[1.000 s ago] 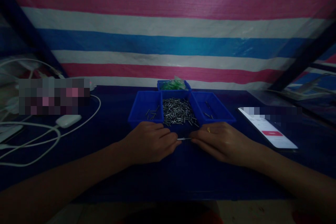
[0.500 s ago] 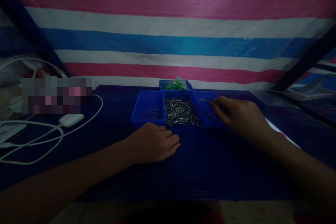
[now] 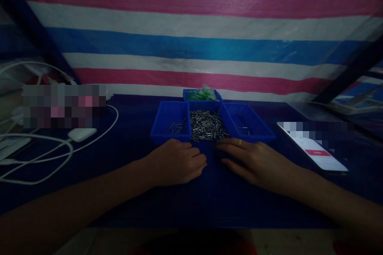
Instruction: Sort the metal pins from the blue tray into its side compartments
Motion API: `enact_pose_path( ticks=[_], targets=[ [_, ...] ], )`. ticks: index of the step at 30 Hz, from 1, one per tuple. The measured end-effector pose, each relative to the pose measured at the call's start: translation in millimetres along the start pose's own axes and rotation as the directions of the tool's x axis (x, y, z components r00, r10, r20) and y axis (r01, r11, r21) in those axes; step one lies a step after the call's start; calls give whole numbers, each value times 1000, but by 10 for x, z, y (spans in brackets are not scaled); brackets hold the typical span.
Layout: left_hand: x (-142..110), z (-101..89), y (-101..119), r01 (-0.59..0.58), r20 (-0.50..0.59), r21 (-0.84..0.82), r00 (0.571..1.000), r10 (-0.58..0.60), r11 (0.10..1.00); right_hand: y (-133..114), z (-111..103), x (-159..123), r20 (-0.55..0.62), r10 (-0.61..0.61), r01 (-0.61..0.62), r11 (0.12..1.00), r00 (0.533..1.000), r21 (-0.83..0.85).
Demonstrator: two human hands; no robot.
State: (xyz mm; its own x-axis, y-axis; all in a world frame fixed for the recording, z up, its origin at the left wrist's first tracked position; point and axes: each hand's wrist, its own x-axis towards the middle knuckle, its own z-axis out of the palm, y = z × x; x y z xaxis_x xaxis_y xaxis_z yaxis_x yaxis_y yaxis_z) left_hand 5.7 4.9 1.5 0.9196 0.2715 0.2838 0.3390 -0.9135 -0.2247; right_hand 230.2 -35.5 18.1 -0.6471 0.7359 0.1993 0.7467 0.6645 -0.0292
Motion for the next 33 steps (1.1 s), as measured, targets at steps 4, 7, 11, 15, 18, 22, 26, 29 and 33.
enact_pose_path(
  ticks=[4, 7, 11, 15, 18, 22, 26, 29, 33],
  targets=[
    [8, -13, 1, -4, -15, -4, 1000, 4, 1000, 62, 93, 12, 55, 44, -43, 999, 998, -12],
    [6, -10, 0, -7, -13, -3, 1000, 7, 1000, 86, 101, 14, 72, 57, -56, 998, 996, -19],
    [10, -7, 0, -6, 1, 9, 1000, 6, 1000, 69, 87, 5, 120, 78, -74, 997, 990, -38],
    [15, -9, 0, -7, -1, 6, 1000, 7, 1000, 75, 86, -3, 118, 99, -95, 995, 988, -36],
    [8, -3, 1, -8, -13, -8, 1000, 8, 1000, 95, 86, -7, 102, 69, -67, 997, 992, -25],
    [-3, 1, 0, -1, 9, -11, 1000, 1, 1000, 95, 72, 0, 75, 24, -24, 1000, 997, -10],
    [4, -7, -6, 5, 36, -2, 999, -5, 1000, 87, 58, 3, 62, 28, -26, 999, 998, -21],
    [9, -10, -9, 3, 38, -4, 999, -3, 1000, 106, 65, -3, 81, 56, -53, 998, 995, -47],
    [6, -6, -11, 5, 49, -6, 999, -5, 1000, 128, 73, -2, 114, 61, -55, 997, 992, -58]
  ],
)
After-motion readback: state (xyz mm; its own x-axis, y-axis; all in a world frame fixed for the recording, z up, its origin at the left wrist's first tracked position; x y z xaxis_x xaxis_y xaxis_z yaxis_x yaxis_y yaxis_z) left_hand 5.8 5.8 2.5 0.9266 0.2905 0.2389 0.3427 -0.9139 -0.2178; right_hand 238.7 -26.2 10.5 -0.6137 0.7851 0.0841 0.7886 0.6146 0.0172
